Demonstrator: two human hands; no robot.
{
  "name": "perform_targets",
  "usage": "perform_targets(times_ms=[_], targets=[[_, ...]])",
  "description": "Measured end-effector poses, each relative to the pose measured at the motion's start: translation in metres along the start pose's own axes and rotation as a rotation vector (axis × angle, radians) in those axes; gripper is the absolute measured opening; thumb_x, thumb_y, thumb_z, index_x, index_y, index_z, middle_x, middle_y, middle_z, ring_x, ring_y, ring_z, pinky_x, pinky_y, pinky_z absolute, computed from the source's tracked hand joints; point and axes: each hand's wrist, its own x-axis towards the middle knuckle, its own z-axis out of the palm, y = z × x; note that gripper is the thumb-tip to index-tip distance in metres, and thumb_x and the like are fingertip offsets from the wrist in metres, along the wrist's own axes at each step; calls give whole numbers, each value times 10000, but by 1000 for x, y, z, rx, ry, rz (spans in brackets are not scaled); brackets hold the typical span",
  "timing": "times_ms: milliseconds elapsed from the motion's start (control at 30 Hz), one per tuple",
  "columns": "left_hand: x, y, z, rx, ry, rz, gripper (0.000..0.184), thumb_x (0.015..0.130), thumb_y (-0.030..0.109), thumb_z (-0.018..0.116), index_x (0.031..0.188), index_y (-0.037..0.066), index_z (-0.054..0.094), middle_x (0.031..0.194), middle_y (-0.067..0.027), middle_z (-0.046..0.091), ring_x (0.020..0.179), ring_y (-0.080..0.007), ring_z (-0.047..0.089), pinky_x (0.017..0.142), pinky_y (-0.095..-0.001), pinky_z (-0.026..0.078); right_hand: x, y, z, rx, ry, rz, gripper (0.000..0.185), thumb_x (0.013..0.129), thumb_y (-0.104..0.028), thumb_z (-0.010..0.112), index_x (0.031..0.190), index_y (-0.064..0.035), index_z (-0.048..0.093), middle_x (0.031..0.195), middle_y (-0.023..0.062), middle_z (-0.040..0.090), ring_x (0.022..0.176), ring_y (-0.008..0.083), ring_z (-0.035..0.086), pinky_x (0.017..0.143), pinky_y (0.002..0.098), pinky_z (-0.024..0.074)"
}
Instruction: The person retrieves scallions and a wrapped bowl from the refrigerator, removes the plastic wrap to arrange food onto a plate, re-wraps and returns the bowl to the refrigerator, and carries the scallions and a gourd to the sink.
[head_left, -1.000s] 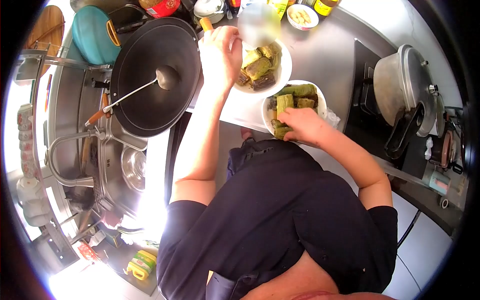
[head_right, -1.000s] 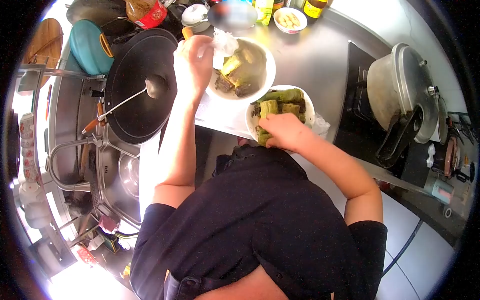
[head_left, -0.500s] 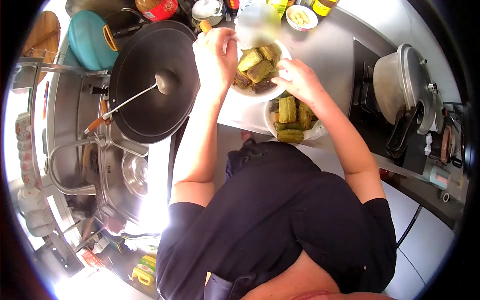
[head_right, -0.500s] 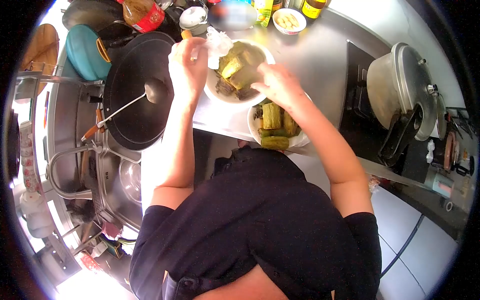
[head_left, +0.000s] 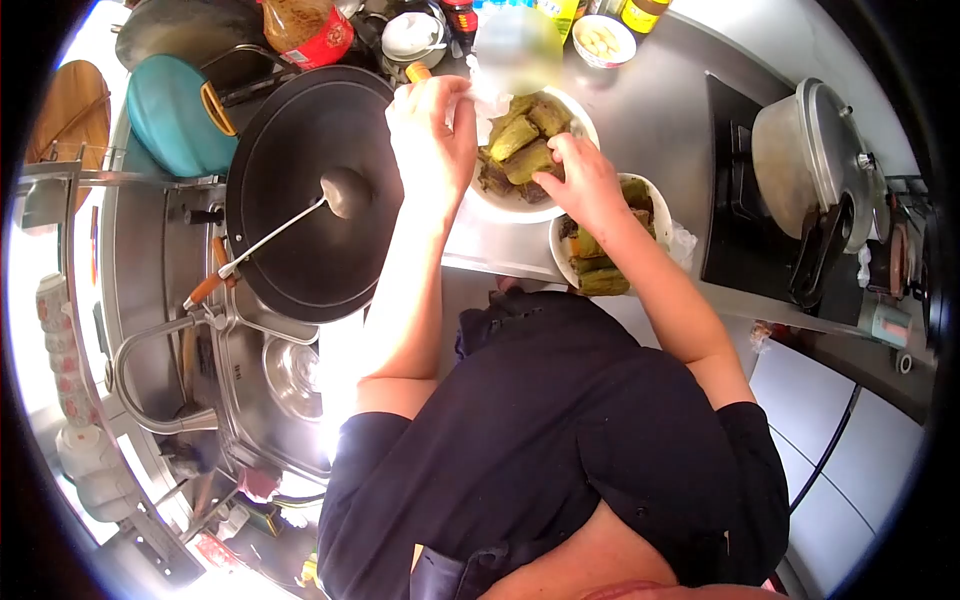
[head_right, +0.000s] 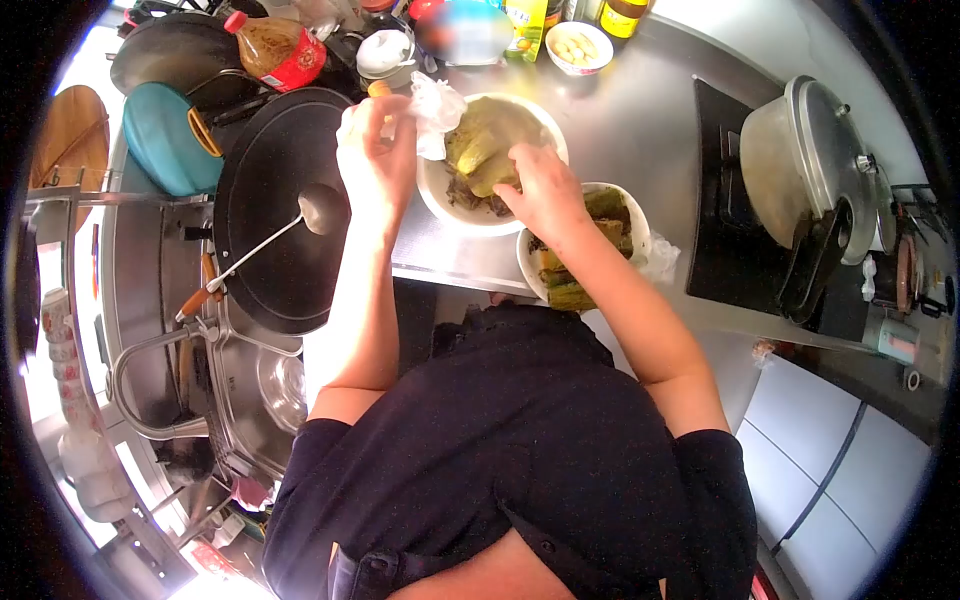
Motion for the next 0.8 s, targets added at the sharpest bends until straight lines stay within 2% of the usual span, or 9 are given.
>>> perform_targets(times_ms=[300, 467, 567, 667, 800], targets=[[5, -3, -3, -57, 12, 16, 144, 746, 17, 632, 879, 72, 636, 806, -53, 647, 804, -258, 570, 756, -357, 426, 12, 7, -7, -275, -4, -318, 365, 700, -205, 773, 1000, -86, 603, 947, 113, 552, 956, 299, 520, 802, 417, 464], [2, -1, -8, -36, 14, 4, 143, 747, 22, 635, 881, 71, 637, 806, -52, 649, 811, -256, 575, 764, -361, 430, 11, 9, 16, -339, -73, -221, 466, 686, -143, 762, 1078, -78, 518, 941, 106, 573, 947, 301, 522, 832, 393, 451], [-2, -1, -9, -18, 21, -14, 142, 745, 23, 640, 878, 72, 639, 809, -49, 653, 820, -253, 580, 768, -363, 433, 16, 18, 18, -289, 30, -371, 471, 655, -139, 765, 1060, -86, 532, 927, 96, 583, 941, 301, 530, 828, 402, 453], [-3, 1, -9, -20, 26, -21, 139, 741, 24, 643, 871, 74, 641, 810, -46, 656, 828, -252, 584, 767, -362, 436, 29, 25, 11, -306, -114, -423, 465, 635, -156, 764, 1041, -90, 548, 935, 98, 584, 949, 299, 532, 826, 407, 451], [-3, 6, -6, -8, 38, -25, 134, 735, 23, 645, 860, 74, 640, 808, -46, 658, 826, -255, 586, 763, -360, 438, 32, 20, -7, -270, -207, -391, 384, 642, -153, 738, 967, -74, 549, 908, 111, 588, 938, 310, 544, 824, 413, 462]])
